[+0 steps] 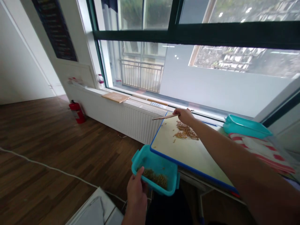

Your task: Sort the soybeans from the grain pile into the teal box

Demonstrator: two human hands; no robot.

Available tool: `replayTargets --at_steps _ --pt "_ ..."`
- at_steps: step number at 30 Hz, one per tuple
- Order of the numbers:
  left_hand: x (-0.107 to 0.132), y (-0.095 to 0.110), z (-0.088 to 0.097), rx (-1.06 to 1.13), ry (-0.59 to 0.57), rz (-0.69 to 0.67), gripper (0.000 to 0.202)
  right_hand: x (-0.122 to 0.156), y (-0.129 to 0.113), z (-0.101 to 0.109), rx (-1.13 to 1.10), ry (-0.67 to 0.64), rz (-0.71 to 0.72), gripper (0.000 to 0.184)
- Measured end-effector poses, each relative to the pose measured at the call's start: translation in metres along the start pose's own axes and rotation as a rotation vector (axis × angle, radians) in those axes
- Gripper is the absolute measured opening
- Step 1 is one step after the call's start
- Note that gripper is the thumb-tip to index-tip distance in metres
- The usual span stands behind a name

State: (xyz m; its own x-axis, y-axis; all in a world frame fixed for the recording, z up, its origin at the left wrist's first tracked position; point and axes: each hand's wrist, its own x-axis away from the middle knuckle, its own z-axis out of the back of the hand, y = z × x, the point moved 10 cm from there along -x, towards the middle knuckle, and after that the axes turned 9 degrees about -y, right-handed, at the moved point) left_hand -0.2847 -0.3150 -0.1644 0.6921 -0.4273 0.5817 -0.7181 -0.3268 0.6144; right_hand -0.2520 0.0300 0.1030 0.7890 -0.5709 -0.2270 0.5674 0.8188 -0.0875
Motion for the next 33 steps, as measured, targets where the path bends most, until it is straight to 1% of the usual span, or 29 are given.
replayTargets --at_steps 2,4,6,8,11,13,15,19,22,27,33 --pt "-0.004 -0.002 -0.001 0.001 -0.017 0.012 0.022 -0.019 0.008 -0.019 -0.007 -0.045 -0.053 0.044" --pt "-0.007 -0.004 -0.004 0.004 -0.045 0.031 0.021 -0.03 0.008 -0.039 0.004 -0.097 -0.051 0.045" --pt "-0.008 -0.006 -0.007 0.01 -0.07 0.049 0.021 -0.033 0.004 -0.052 0.026 -0.124 -0.015 0.045" --pt "-0.008 -0.007 -0.009 0.013 -0.075 0.047 0.022 -0.03 -0.001 -0.058 0.04 -0.126 0.02 0.044" --pt "-0.005 -0.009 -0.008 0.028 -0.068 0.036 0.022 -0.019 -0.011 -0.059 0.039 -0.119 0.104 0.044" --pt "-0.002 -0.013 -0.005 0.036 -0.054 0.047 0.022 -0.007 -0.02 -0.058 0.036 -0.119 0.175 0.045" --pt "0.0 -0.016 -0.003 0.04 -0.045 0.047 0.021 0.006 -0.026 -0.057 0.033 -0.121 0.208 0.047" --pt "0.002 -0.016 -0.002 0.039 -0.054 0.023 0.018 0.03 -0.032 -0.054 -0.001 -0.143 0.158 0.051" --pt "0.004 -0.012 -0.001 0.036 -0.041 0.007 0.017 0.045 -0.035 -0.05 -0.028 -0.156 0.12 0.05" --pt "0.008 -0.001 0.0 0.046 -0.026 -0.052 0.021 0.071 -0.052 -0.041 -0.035 -0.144 0.203 0.047" --pt "0.013 0.001 0.0 0.031 -0.015 -0.076 0.021 0.102 -0.064 -0.037 -0.022 -0.142 0.236 0.049"
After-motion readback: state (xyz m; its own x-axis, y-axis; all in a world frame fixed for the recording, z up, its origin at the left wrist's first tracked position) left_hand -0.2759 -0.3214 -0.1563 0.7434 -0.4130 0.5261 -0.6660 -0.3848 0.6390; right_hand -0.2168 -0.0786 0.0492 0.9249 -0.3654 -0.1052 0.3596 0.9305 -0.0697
